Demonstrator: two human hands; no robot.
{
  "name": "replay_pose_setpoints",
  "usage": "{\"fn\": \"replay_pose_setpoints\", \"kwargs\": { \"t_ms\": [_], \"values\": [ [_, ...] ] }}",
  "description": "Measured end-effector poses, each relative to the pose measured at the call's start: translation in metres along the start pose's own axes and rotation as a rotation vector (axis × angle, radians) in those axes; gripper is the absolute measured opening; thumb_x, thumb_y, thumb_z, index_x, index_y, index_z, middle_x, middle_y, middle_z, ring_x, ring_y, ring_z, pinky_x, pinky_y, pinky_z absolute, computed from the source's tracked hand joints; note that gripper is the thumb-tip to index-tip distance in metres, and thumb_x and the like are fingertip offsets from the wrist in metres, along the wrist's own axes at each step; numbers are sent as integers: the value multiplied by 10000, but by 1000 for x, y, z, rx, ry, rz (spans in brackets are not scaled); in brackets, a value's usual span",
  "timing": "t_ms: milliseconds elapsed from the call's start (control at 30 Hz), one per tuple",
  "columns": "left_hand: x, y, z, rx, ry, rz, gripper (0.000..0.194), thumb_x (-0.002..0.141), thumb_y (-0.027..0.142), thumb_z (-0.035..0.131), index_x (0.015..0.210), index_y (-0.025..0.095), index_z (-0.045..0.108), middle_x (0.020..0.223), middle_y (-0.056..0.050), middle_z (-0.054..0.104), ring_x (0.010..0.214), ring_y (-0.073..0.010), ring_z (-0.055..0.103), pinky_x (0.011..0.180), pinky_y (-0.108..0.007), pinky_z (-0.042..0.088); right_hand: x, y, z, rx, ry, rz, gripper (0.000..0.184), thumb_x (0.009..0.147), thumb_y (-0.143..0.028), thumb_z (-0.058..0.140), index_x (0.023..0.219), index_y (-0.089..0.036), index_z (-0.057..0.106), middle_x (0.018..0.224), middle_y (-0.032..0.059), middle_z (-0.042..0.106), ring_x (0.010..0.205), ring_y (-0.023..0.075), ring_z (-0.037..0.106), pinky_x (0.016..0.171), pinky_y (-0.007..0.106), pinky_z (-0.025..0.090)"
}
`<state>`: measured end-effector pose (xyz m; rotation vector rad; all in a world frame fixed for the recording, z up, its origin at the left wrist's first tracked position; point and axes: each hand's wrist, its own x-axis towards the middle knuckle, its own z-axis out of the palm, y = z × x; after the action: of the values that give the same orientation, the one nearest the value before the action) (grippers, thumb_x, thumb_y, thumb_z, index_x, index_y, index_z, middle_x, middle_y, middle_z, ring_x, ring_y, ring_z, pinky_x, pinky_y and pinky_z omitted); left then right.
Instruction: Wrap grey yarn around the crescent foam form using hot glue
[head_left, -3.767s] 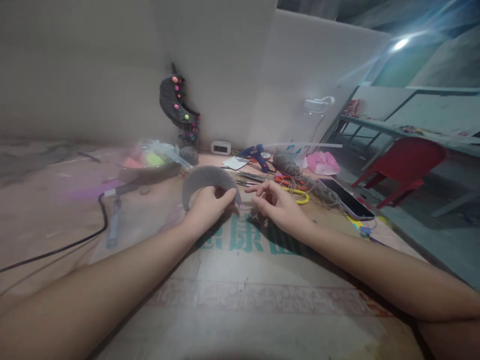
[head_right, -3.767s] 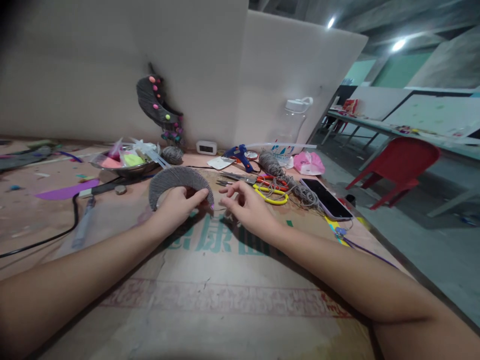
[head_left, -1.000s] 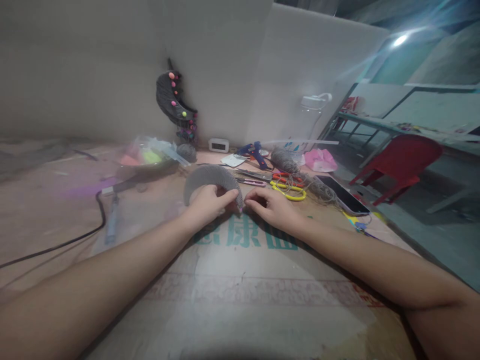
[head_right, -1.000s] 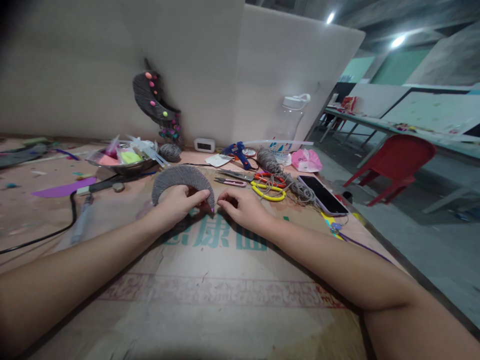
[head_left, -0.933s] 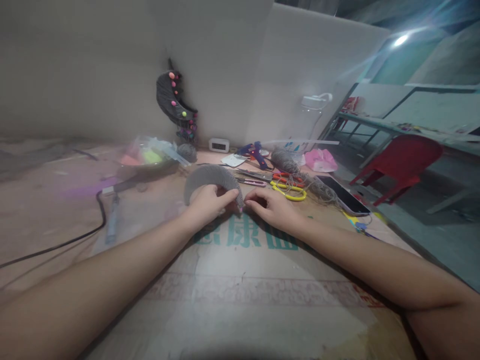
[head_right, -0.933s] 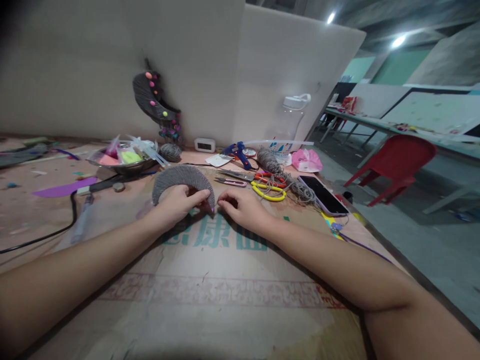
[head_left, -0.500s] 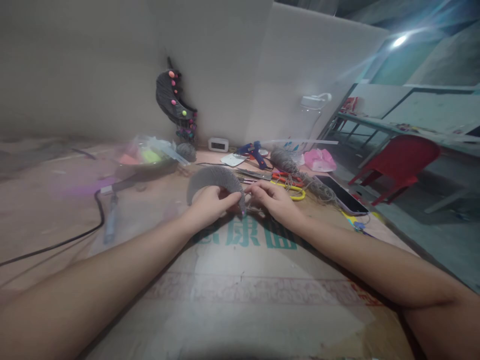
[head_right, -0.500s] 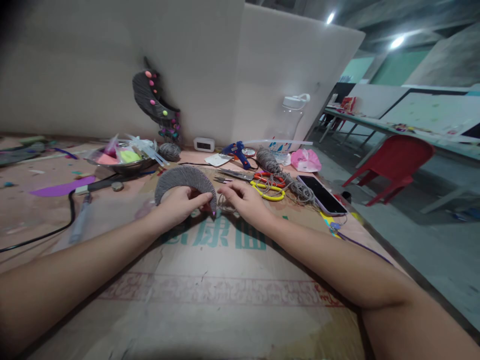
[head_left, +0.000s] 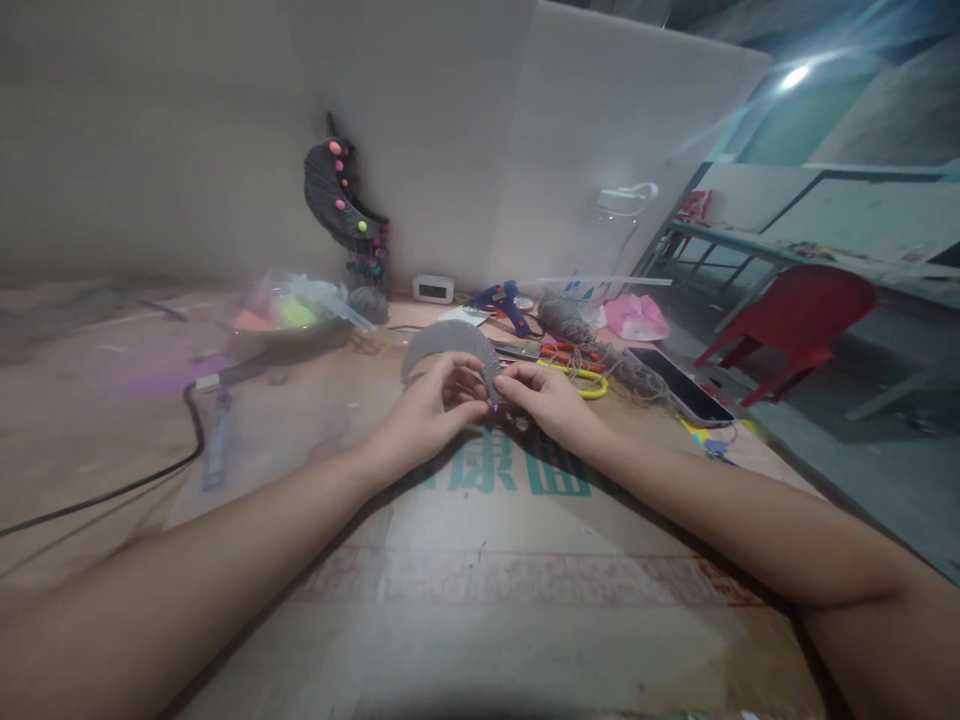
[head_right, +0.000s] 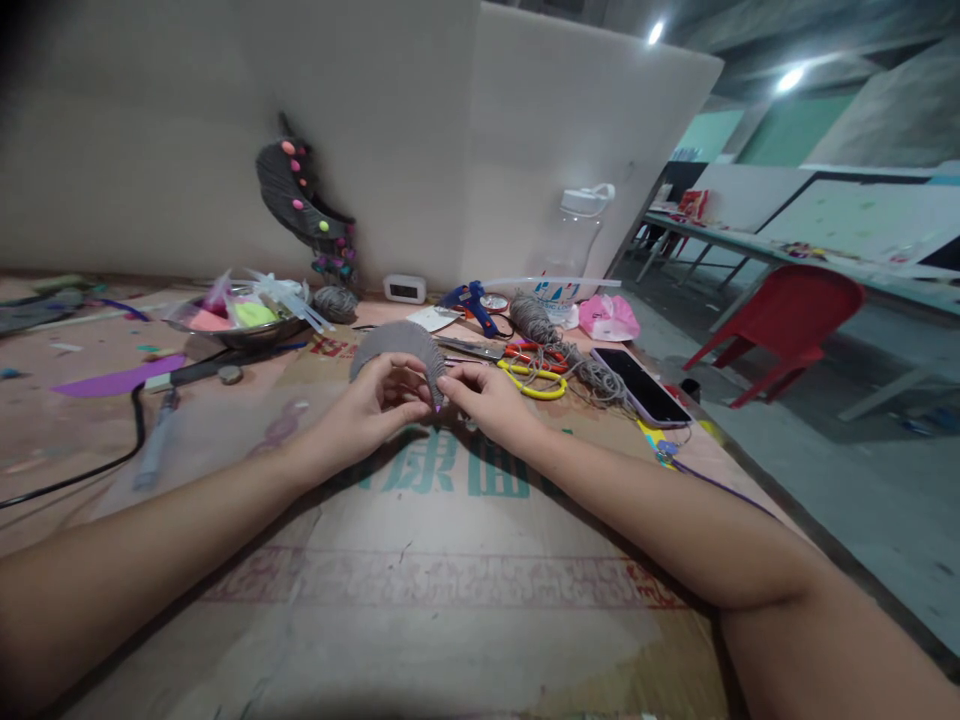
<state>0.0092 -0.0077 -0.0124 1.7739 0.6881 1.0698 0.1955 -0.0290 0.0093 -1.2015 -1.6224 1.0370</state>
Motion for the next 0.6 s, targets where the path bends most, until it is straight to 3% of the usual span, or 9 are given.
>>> {"fn": "replay_pose_setpoints", "kwargs": {
  "t_ms": [167, 333, 600],
  "values": [
    [-1, -1, 1, 69, -70, 39, 283, 813, 197, 638, 1079, 200, 542, 913, -20, 609, 851, -143, 618, 820, -322, 523, 1, 2, -1, 4, -29, 29, 328, 796, -502, 619, 754, -180, 569, 573, -49, 530, 445, 75, 434, 408, 197, 339],
    [-1, 1, 2, 89, -38, 17, 244, 798, 252, 672, 1011, 190, 571, 912, -22, 622, 834, -149, 629, 798, -324, 531, 1, 3, -2, -90, -30, -11, 335, 802, -488, 614, 742, -159, 597, 594, -28, 565, 510, 89, 489, 467, 205, 366],
    [-2, 8, 3, 117, 8, 23, 229, 755, 220, 702, 950, 181, 589, 863, -13, 641, 777, -137, 629, 751, -299, 537, 0, 2, -2, -93, -52, 22, 349, 810, -502, 607, 749, -158, 601, 579, -37, 547, 475, 74, 461, 440, 197, 338]
  ]
}}
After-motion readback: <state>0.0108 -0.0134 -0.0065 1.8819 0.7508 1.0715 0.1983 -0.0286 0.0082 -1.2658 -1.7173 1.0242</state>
